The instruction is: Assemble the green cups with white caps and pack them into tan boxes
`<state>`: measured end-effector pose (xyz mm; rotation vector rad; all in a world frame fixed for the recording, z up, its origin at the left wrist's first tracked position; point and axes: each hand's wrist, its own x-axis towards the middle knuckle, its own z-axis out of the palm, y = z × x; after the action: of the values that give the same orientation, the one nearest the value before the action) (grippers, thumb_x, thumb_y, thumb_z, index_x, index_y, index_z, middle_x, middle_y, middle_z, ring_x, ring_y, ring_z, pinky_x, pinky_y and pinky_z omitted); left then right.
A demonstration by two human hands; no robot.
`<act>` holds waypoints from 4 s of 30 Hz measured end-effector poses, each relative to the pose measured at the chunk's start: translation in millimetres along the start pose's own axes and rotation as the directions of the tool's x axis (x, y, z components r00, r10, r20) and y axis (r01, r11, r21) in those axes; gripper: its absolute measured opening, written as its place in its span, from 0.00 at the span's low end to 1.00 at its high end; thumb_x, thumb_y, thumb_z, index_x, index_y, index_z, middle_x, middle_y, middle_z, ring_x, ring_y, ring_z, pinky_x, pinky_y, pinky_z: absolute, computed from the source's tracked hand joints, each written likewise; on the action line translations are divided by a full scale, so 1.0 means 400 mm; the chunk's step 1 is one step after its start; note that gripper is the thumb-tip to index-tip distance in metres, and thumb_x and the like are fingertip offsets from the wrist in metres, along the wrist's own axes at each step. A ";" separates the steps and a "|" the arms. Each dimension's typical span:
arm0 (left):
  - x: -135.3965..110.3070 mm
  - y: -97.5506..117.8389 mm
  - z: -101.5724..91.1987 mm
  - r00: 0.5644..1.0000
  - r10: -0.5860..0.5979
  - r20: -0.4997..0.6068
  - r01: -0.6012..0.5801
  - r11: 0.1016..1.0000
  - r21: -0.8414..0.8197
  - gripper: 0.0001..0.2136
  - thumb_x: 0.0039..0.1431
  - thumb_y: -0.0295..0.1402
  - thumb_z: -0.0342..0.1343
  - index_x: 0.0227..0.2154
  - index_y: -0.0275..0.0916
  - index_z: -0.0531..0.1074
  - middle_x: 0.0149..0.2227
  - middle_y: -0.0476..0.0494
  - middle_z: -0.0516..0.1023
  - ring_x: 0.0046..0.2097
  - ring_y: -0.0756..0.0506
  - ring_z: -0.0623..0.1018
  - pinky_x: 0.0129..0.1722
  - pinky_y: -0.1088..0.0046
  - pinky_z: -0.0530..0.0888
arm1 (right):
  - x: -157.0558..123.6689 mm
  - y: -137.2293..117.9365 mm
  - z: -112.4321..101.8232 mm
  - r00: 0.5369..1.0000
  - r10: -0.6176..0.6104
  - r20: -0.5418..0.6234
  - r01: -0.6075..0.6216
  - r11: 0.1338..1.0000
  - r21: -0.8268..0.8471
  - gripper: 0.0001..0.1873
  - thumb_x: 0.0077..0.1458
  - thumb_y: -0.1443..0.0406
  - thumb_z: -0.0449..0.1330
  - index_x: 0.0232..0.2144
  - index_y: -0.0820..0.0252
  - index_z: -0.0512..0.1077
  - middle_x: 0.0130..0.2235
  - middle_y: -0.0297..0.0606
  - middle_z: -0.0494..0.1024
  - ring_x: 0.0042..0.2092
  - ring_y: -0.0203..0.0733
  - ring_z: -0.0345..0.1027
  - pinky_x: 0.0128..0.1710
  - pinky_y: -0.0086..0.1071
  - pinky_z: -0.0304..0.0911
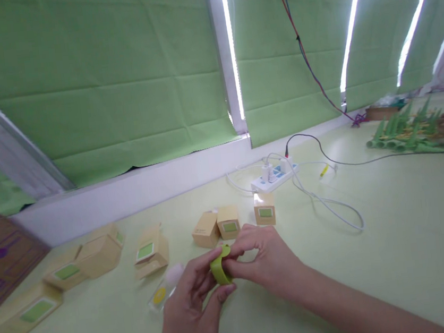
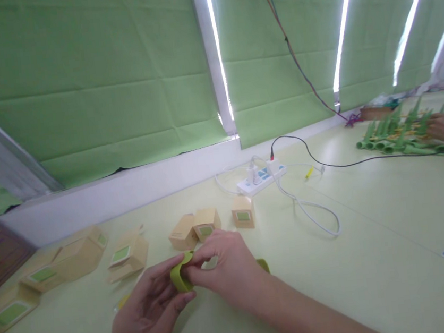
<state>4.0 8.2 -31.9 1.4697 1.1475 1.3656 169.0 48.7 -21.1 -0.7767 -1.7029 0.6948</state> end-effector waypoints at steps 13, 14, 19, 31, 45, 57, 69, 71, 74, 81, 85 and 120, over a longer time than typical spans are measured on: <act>0.022 -0.001 -0.022 1.000 -0.005 0.019 0.006 1.000 -0.026 0.22 0.51 0.34 0.68 0.50 0.42 0.73 0.54 0.41 0.79 0.52 0.38 0.81 0.54 0.60 0.78 | 0.009 -0.018 -0.029 0.995 0.060 0.075 -0.061 0.998 0.004 0.07 0.56 0.70 0.64 0.34 0.57 0.83 0.33 0.36 0.85 0.36 0.40 0.74 0.40 0.33 0.66; 0.022 -0.001 -0.023 1.000 -0.001 0.003 0.001 1.000 -0.024 0.23 0.51 0.35 0.68 0.51 0.41 0.72 0.54 0.40 0.78 0.53 0.38 0.81 0.55 0.58 0.77 | 0.009 -0.017 -0.033 0.996 0.082 0.043 -0.083 0.996 0.015 0.07 0.57 0.69 0.64 0.35 0.58 0.83 0.35 0.37 0.85 0.37 0.41 0.75 0.41 0.34 0.67; 0.014 0.008 -0.019 0.996 0.087 0.022 -0.089 0.989 0.122 0.20 0.57 0.34 0.64 0.53 0.44 0.73 0.49 0.42 0.78 0.50 0.40 0.81 0.54 0.59 0.77 | 0.002 -0.014 -0.029 0.981 0.171 0.087 -0.179 0.979 0.098 0.22 0.55 0.61 0.68 0.52 0.60 0.75 0.44 0.41 0.83 0.42 0.43 0.77 0.44 0.37 0.72; 0.020 0.019 -0.033 0.998 0.056 -0.039 -0.049 0.986 0.158 0.08 0.60 0.41 0.61 0.36 0.42 0.78 0.30 0.51 0.78 0.31 0.49 0.78 0.33 0.77 0.76 | -0.005 -0.016 -0.022 0.982 0.156 0.107 -0.173 0.967 0.185 0.23 0.51 0.60 0.70 0.49 0.59 0.77 0.44 0.42 0.82 0.43 0.46 0.76 0.48 0.42 0.71; 0.010 0.042 -0.050 0.974 0.220 0.058 -0.220 0.849 0.480 0.11 0.66 0.37 0.48 0.28 0.43 0.67 0.26 0.53 0.70 0.29 0.48 0.72 0.30 0.75 0.69 | -0.015 -0.030 -0.016 0.981 0.140 0.132 -0.171 0.949 0.266 0.23 0.46 0.60 0.73 0.46 0.59 0.79 0.41 0.40 0.83 0.41 0.45 0.78 0.45 0.38 0.73; -0.006 0.050 -0.044 0.961 0.277 0.001 -0.233 0.807 0.543 0.11 0.65 0.36 0.50 0.26 0.43 0.67 0.24 0.53 0.67 0.28 0.48 0.70 0.30 0.72 0.66 | -0.017 0.008 -0.019 0.951 0.188 0.247 -0.289 0.828 0.481 0.23 0.49 0.62 0.73 0.48 0.57 0.78 0.43 0.40 0.83 0.42 0.43 0.77 0.45 0.37 0.73; -0.016 0.041 -0.010 0.914 0.367 0.173 -0.405 0.789 0.462 0.20 0.63 0.30 0.58 0.56 0.51 0.66 0.54 0.44 0.74 0.52 0.43 0.74 0.44 0.68 0.74 | -0.009 0.022 -0.015 0.971 0.097 0.218 -0.172 0.919 0.355 0.26 0.50 0.47 0.69 0.46 0.56 0.77 0.43 0.41 0.83 0.42 0.47 0.79 0.41 0.38 0.75; -0.009 0.039 -0.017 0.909 0.380 0.171 -0.413 0.759 0.504 0.19 0.62 0.29 0.59 0.54 0.50 0.68 0.51 0.44 0.75 0.49 0.43 0.76 0.42 0.69 0.75 | -0.003 0.032 -0.025 0.983 0.107 0.150 -0.138 0.966 0.218 0.21 0.57 0.48 0.64 0.43 0.57 0.77 0.41 0.41 0.83 0.41 0.45 0.78 0.40 0.37 0.74; 0.003 0.036 -0.032 0.931 0.358 0.075 -0.343 0.782 0.521 0.17 0.60 0.31 0.61 0.52 0.47 0.70 0.49 0.43 0.77 0.45 0.43 0.77 0.42 0.67 0.75 | 0.008 0.047 -0.049 0.990 0.120 0.069 -0.124 0.991 0.052 0.13 0.64 0.56 0.59 0.36 0.59 0.77 0.35 0.39 0.81 0.37 0.42 0.75 0.36 0.34 0.71; 0.020 0.055 -0.034 0.955 0.045 -0.294 -0.053 0.998 -0.019 0.21 0.53 0.37 0.66 0.49 0.42 0.70 0.43 0.47 0.78 0.37 0.48 0.79 0.39 0.72 0.75 | -0.008 0.017 -0.052 0.956 0.052 0.289 0.011 0.977 -0.214 0.09 0.55 0.70 0.62 0.38 0.56 0.79 0.33 0.36 0.81 0.34 0.41 0.73 0.36 0.34 0.67; 0.024 0.061 -0.038 0.933 -0.048 -0.358 -0.013 0.986 -0.166 0.22 0.52 0.38 0.68 0.48 0.41 0.71 0.42 0.49 0.78 0.34 0.51 0.78 0.35 0.76 0.73 | -0.019 -0.021 -0.041 0.870 0.020 0.493 0.108 0.968 -0.229 0.06 0.57 0.65 0.63 0.37 0.56 0.81 0.34 0.37 0.83 0.36 0.42 0.75 0.40 0.34 0.66; 0.036 0.071 -0.060 0.926 -0.190 -0.326 -0.027 0.827 -0.561 0.13 0.58 0.43 0.62 0.35 0.36 0.76 0.35 0.45 0.81 0.29 0.49 0.75 0.30 0.73 0.74 | -0.042 -0.044 0.025 0.826 -0.135 0.547 0.399 0.825 -0.400 0.18 0.63 0.60 0.60 0.53 0.58 0.72 0.52 0.42 0.78 0.57 0.50 0.65 0.61 0.43 0.58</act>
<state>-17.3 14.0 1.4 0.7475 0.8993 1.7773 160.0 24.2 -19.6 -0.7036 -2.4797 0.2408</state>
